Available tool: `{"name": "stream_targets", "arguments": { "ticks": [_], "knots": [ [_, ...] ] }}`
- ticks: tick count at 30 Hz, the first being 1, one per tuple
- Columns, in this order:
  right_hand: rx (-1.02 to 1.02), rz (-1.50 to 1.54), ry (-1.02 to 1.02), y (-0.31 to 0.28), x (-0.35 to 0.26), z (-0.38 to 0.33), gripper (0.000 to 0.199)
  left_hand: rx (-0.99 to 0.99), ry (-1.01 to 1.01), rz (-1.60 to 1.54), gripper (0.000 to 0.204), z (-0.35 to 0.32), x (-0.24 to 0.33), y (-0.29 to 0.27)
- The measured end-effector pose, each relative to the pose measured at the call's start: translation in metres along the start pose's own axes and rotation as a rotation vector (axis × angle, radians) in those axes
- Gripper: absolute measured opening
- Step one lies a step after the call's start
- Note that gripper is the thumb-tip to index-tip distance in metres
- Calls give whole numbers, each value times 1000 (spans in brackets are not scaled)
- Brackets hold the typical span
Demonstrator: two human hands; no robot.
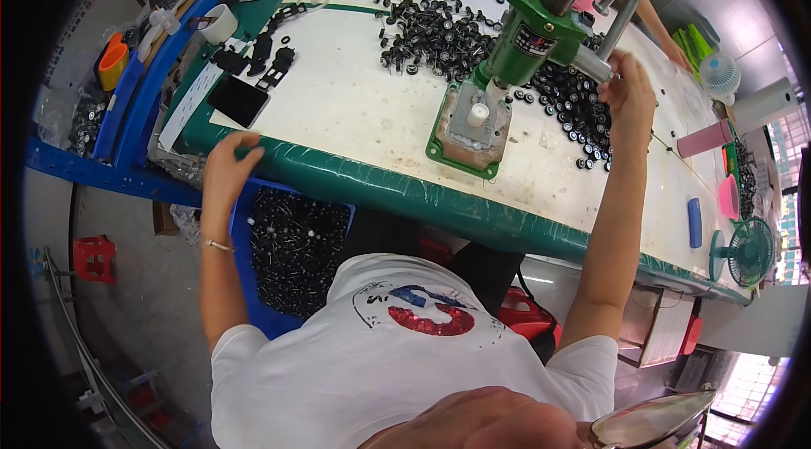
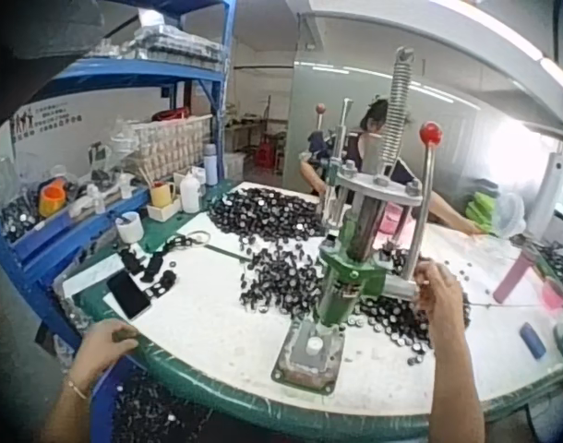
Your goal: The person repeatedly places small metal snap fastener components into a green manual press, pulls the lever to press them together, and removes the assembled fasteners. Another person occasionally pours additional components onto the table from a green bowl.
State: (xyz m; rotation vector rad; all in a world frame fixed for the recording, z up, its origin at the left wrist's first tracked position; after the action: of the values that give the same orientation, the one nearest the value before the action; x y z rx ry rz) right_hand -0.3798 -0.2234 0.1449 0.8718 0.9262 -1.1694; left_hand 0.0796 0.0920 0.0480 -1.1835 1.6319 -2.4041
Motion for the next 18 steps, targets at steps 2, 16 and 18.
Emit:
{"name": "stream_targets", "arguments": {
  "ticks": [2, 16, 18],
  "knots": [
    [-24, -131, 83, -15, 14, -16, 29, -91, 18, -261, 21, 18, 52, 19],
    [-26, -1275, -294, -71, 76, -83, 23, 25, 650, 28, 12, 119, 154, 173],
    [-69, -1254, -259, -78, 101, -88, 24, 92, 681, 88, 10, 111, 161, 170]
  ]
}}
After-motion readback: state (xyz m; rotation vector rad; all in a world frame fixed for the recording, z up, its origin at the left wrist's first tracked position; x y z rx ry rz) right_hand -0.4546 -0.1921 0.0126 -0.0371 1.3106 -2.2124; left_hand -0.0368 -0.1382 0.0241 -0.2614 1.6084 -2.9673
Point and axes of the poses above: each hand's wrist, its own z-axis towards the middle knuckle, its own y-axis out of the palm, x = y × z, the point moved 2 cm from there along z, towards the middle knuckle, and after that the axes turned 5 degrees about -y, right-handed, at the moved point
